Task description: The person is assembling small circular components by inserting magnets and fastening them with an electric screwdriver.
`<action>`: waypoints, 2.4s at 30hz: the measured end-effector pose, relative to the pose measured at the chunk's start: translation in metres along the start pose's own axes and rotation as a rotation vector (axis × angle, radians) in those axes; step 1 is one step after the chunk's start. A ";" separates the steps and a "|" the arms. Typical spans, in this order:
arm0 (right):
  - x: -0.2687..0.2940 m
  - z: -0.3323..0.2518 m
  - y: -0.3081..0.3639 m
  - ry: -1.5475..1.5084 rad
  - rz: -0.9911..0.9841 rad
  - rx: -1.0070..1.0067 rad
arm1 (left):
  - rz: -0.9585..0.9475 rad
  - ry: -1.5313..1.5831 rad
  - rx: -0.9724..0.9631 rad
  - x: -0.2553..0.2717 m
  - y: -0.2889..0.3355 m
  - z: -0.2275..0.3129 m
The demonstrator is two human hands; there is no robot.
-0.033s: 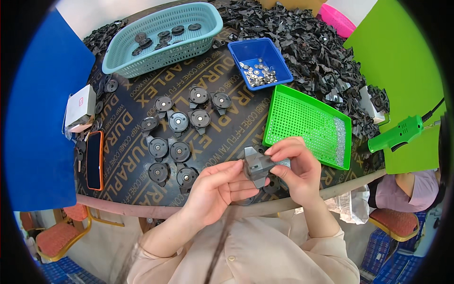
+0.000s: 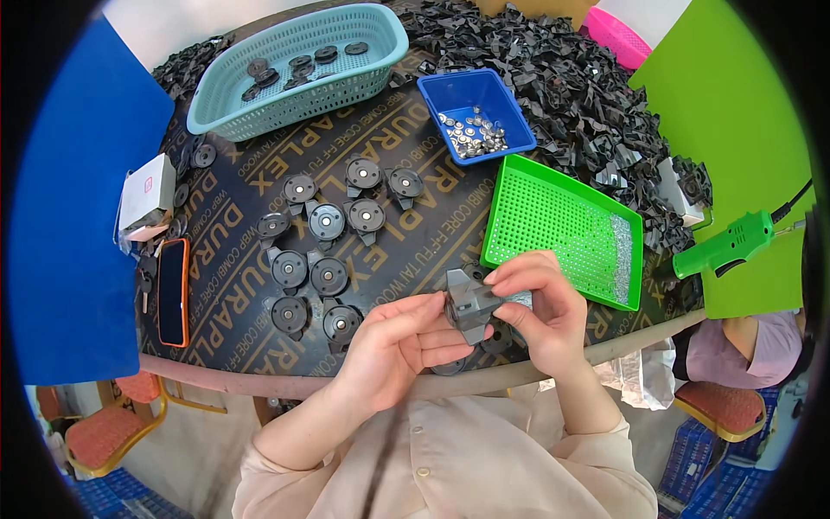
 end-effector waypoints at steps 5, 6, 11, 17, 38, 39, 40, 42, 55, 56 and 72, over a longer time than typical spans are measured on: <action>-0.007 -0.017 -0.003 0.225 -0.040 0.075 | -0.004 0.027 -0.026 -0.002 0.003 0.002; -0.009 -0.021 -0.003 0.313 -0.063 0.123 | 0.022 -0.007 -0.015 -0.002 0.003 0.002; -0.007 -0.020 -0.003 0.357 -0.068 0.130 | 0.056 -0.045 0.018 0.001 0.003 0.000; -0.011 -0.024 0.001 0.389 -0.063 0.137 | 0.042 -0.020 -0.014 0.001 0.003 0.000; -0.011 0.001 -0.050 0.012 -0.261 -0.445 | 0.276 -1.326 -0.592 0.004 0.033 0.057; -0.004 0.011 -0.077 0.147 -0.259 -0.338 | 0.332 -1.519 -0.820 0.004 0.041 0.064; 0.012 0.016 -0.105 0.408 -0.233 -0.219 | 0.349 -1.706 -0.849 0.003 0.038 0.064; 0.032 0.045 -0.154 0.792 -0.231 -0.115 | 0.366 -1.905 -0.872 0.003 0.029 0.062; 0.011 0.115 -0.194 0.889 -0.375 -0.193 | 0.474 -2.348 -1.012 -0.015 0.027 0.056; 0.015 0.117 -0.195 0.880 -0.346 -0.163 | 0.358 -2.176 -0.908 -0.016 0.027 0.049; 0.052 0.089 -0.191 0.572 -0.137 -0.317 | 0.159 -1.020 -0.405 -0.009 0.000 0.060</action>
Point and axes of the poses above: each hand's wrist, its own y-axis away from the middle knuckle, its own x-axis out of the back of the hand, z = x × y, the point moved 7 cm from there along -y, towards the middle knuckle, and after that the axes turned 7 degrees about -y, right-handed, at the moved point
